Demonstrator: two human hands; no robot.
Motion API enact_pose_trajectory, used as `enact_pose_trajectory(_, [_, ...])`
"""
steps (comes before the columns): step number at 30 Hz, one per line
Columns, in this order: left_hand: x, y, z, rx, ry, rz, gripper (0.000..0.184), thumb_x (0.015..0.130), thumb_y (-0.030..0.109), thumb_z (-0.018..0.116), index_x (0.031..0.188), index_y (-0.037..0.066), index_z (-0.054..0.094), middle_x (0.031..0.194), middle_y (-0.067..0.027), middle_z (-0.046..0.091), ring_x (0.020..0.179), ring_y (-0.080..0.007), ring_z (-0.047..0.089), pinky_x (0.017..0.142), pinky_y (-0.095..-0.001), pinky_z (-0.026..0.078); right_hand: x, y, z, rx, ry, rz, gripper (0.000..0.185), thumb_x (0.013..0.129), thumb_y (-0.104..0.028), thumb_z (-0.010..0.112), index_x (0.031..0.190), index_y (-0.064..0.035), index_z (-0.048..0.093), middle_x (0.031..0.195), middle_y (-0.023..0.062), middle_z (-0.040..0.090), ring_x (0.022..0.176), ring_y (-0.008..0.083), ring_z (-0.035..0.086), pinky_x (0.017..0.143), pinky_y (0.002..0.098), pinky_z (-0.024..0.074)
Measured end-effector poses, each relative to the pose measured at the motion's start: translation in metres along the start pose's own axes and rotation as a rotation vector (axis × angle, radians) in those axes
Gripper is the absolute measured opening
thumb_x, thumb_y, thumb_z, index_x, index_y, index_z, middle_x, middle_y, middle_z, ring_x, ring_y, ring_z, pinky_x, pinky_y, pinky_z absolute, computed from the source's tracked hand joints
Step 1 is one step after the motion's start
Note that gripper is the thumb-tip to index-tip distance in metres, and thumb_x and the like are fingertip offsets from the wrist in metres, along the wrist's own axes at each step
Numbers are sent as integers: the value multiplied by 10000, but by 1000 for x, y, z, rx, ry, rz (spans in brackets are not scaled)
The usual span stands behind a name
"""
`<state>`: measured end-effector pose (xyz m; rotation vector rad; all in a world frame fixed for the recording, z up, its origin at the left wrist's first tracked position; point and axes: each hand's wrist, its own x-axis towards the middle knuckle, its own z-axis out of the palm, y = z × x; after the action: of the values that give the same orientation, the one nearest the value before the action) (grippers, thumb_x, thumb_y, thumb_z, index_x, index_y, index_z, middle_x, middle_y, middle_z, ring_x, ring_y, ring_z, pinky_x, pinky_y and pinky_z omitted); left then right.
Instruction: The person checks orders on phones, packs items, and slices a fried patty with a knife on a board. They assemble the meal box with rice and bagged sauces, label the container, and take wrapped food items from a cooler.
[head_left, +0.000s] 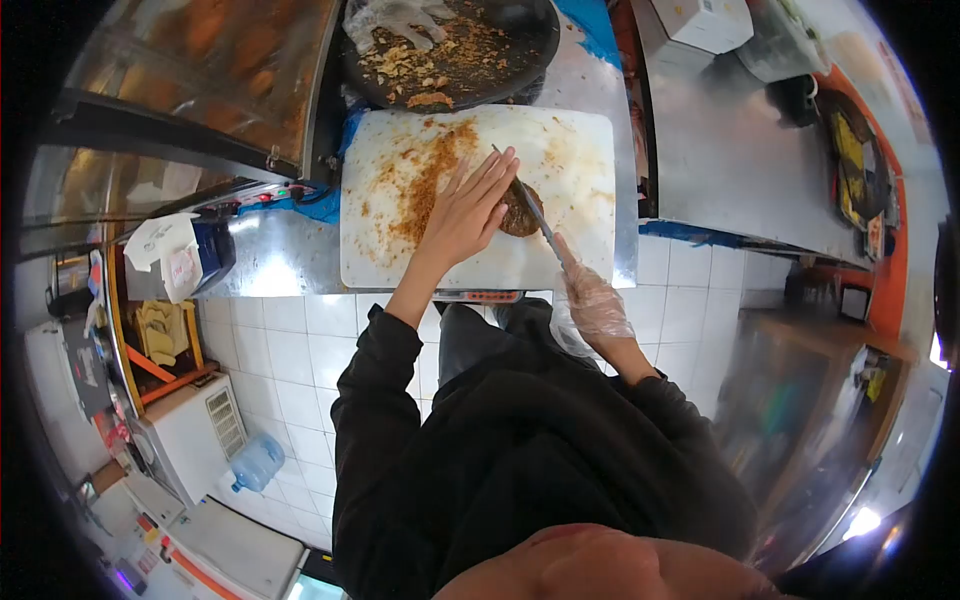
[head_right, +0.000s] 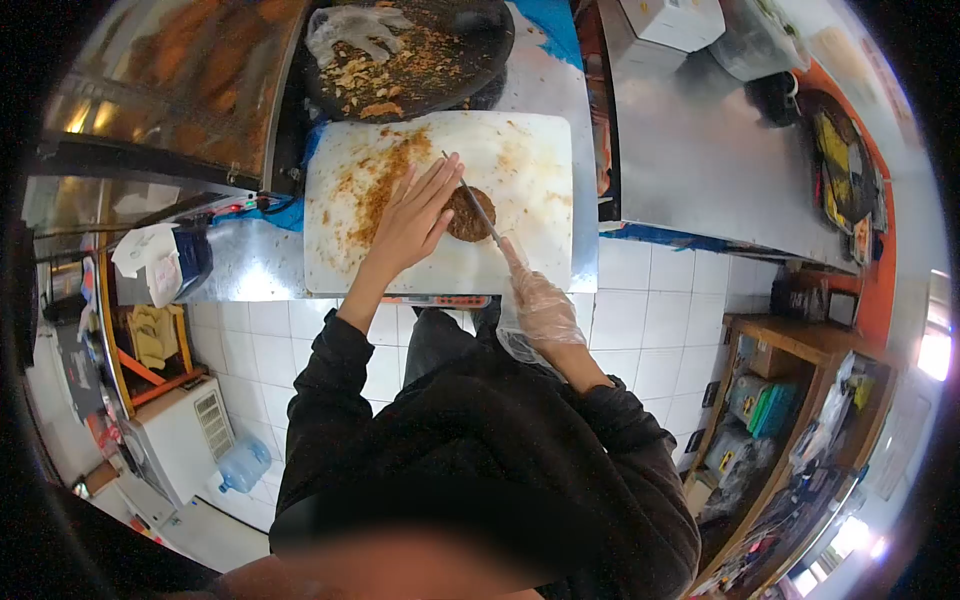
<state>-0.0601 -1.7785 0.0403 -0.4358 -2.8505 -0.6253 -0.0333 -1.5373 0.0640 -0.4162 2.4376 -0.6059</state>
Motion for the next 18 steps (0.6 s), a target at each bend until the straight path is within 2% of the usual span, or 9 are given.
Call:
enact_pose_trajectory(1, [2,-6,4,-6,-7,10,534,920,186,452,1428,79,324,1501,-56,297,1371,-215,299,1151,-431,162,0,-4,1,-80,-30,40,587,956,-154,433,1473,-299,199,994,217,614,930,392,605,803,472,482])
enact_pose_trajectory(2, [4,-13,10,13,-51,66,532,924,189,444,1430,79,320,1498,-55,303,1368,-206,304,1151,-431,163,0,-8,3,-75,-30,53,587,956,-154,433,1473,-299,199,994,217,614,930,392,605,803,472,482])
enact_pose_trajectory(4, [7,-22,11,23,-103,131,530,929,191,435,1433,80,315,1495,-54,309,1366,-196,308,1151,-431,164,0,-15,7,-233,-4,54,773,875,-95,490,1490,-313,75,794,202,597,710,356,639,649,476,516])
enact_pose_trajectory(8, [14,-44,6,-43,-226,225,523,938,179,415,1440,80,303,1479,-62,339,1363,-184,313,1156,-423,163,3,-26,18,-245,1,102,791,875,-99,494,1491,-319,49,776,189,595,671,348,639,611,467,526])
enact_pose_trajectory(10, [19,-51,6,-56,-279,245,531,942,175,403,1452,89,282,1482,-62,333,1369,-185,301,1161,-412,156,5,-21,29,-326,77,53,787,873,-72,480,1492,-326,66,714,159,587,563,319,597,569,466,509])
enact_pose_trajectory(14, [25,-66,13,-110,-288,324,473,951,185,392,1403,49,361,1436,-85,398,1336,-200,350,1157,-387,186,17,-5,57,-364,148,43,814,859,-57,498,1491,-336,67,684,138,571,555,287,587,570,442,510])
enact_pose_trajectory(16, [29,-73,16,-132,-252,356,449,957,203,387,1373,36,407,1407,-100,436,1311,-207,387,1149,-377,213,21,-3,59,-261,100,61,740,886,-76,487,1491,-303,126,823,198,630,714,353,635,683,438,526])
enact_pose_trajectory(17, [29,-74,17,-148,-268,364,448,961,213,385,1371,33,408,1405,-104,436,1311,-210,387,1148,-374,215,19,-1,57,-255,105,73,740,886,-76,487,1491,-303,126,823,198,630,714,353,635,683,438,526])
enact_pose_trajectory(18, [32,-74,18,-161,-276,375,448,965,222,384,1370,31,408,1403,-108,437,1310,-213,387,1148,-372,217,21,1,49,-82,100,41,684,907,-92,473,1484,-289,162,945,219,625,831,381,622,759,440,512])
